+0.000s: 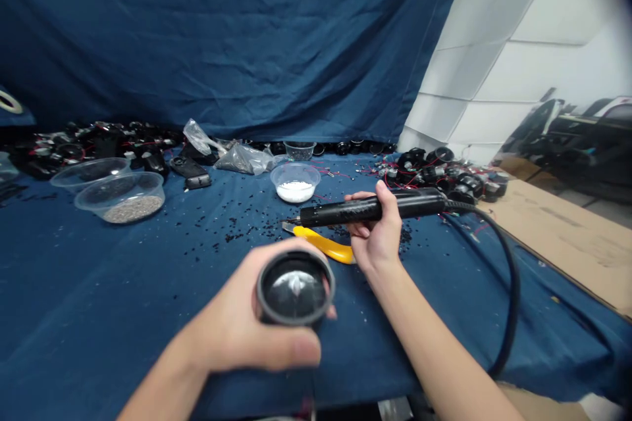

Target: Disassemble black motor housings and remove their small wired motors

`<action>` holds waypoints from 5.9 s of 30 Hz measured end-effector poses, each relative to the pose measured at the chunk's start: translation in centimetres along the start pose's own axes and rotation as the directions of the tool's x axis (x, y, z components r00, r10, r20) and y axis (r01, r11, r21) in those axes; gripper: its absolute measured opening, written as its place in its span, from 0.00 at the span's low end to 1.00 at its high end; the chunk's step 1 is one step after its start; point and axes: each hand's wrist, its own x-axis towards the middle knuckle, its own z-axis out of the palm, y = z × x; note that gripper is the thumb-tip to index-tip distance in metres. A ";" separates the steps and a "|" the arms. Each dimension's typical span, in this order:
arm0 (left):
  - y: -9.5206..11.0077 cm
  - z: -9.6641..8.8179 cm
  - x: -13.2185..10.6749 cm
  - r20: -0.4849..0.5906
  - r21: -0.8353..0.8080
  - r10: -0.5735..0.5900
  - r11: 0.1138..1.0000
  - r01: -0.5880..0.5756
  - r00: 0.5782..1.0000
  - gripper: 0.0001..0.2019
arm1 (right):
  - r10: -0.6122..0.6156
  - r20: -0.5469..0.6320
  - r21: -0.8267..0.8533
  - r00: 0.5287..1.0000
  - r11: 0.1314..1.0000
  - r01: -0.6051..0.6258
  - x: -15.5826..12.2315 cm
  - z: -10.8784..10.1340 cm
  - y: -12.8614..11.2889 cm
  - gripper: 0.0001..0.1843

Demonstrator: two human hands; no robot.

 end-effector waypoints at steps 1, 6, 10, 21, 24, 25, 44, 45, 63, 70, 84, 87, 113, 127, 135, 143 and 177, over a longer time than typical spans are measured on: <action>0.2 -0.7 0.3 0.024 0.025 0.019 1.000 -0.019 1.000 0.20 | 0.003 -0.002 0.022 1.000 1.000 -0.003 0.1 0.0 -0.3 0.21; -1.5 -3.1 2.2 0.035 0.255 0.019 0.967 -0.028 0.999 0.19 | -0.051 0.022 0.132 0.998 0.990 0.047 0.6 -0.6 -1.9 0.22; -4.7 -2.7 3.0 0.017 0.323 0.025 0.946 -0.029 1.000 0.20 | -0.111 0.107 0.133 0.988 0.986 0.097 0.4 -0.9 -2.5 0.21; -6.5 -1.7 2.7 -0.071 0.273 0.090 0.960 -0.067 0.993 0.20 | -0.202 0.457 -0.043 0.866 0.968 0.248 -1.5 -0.3 -0.6 0.14; -6.4 -1.6 2.7 -0.060 0.225 0.078 0.972 -0.063 0.995 0.19 | -0.215 0.422 -0.087 0.881 0.957 0.276 -1.6 -0.2 -0.7 0.13; -6.5 -1.6 2.8 -0.072 0.217 0.072 0.975 -0.055 0.995 0.19 | -0.215 0.407 -0.095 0.888 0.957 0.276 -1.6 -0.1 -0.7 0.13; -5.9 -1.8 2.3 -0.012 0.159 0.014 0.987 -0.012 1.000 0.26 | -0.184 0.391 -0.137 0.902 0.957 0.254 -1.4 -0.4 -0.6 0.14; -5.9 -1.8 2.3 -0.014 0.167 0.013 0.986 -0.011 1.000 0.25 | -0.186 0.389 -0.134 0.902 0.958 0.256 -1.5 -0.4 -0.6 0.14; -6.5 -1.4 2.5 -0.117 0.282 0.045 0.959 -0.010 0.992 0.19 | -0.234 0.526 -0.135 0.818 0.926 0.352 -1.4 -0.8 -0.3 0.12; -6.4 -1.3 2.4 -0.091 0.225 0.025 0.974 -0.003 0.996 0.18 | -0.224 0.559 -0.134 0.798 0.926 0.354 -1.6 -0.8 -0.3 0.12; -6.0 -1.5 2.3 -0.105 0.222 0.101 0.972 -0.076 0.989 0.19 | -0.239 0.495 -0.116 0.835 0.935 0.336 -1.6 -0.6 -0.5 0.13; -5.7 -1.6 2.3 -0.108 0.222 0.114 0.971 -0.088 0.988 0.19 | -0.229 0.479 -0.114 0.847 0.941 0.319 -1.6 -0.6 -0.7 0.13; -5.5 -1.0 2.1 -0.184 0.498 0.492 0.793 -0.350 0.851 0.15 | -0.373 0.514 -0.072 0.773 0.879 0.472 -0.7 -0.8 -2.4 0.18; -5.6 -0.9 2.0 -0.177 0.509 0.503 0.782 -0.359 0.846 0.15 | -0.352 0.565 -0.071 0.746 0.880 0.470 -0.7 -0.8 -2.8 0.18; -5.5 -0.7 1.8 -0.241 0.368 0.350 0.896 -0.248 0.905 0.21 | -0.348 0.573 -0.051 0.742 0.889 0.456 -0.6 -0.9 -2.9 0.18; -5.4 -0.6 1.6 -0.214 0.110 0.173 0.982 -0.152 0.961 0.27 | -0.371 0.583 -0.025 0.722 0.881 0.473 -0.5 -0.8 -2.9 0.19; -3.5 -0.2 0.8 -0.189 0.175 0.298 0.948 -0.267 0.936 0.23 | -0.208 -0.054 -0.188 0.977 0.963 0.195 1.3 -1.1 -4.1 0.20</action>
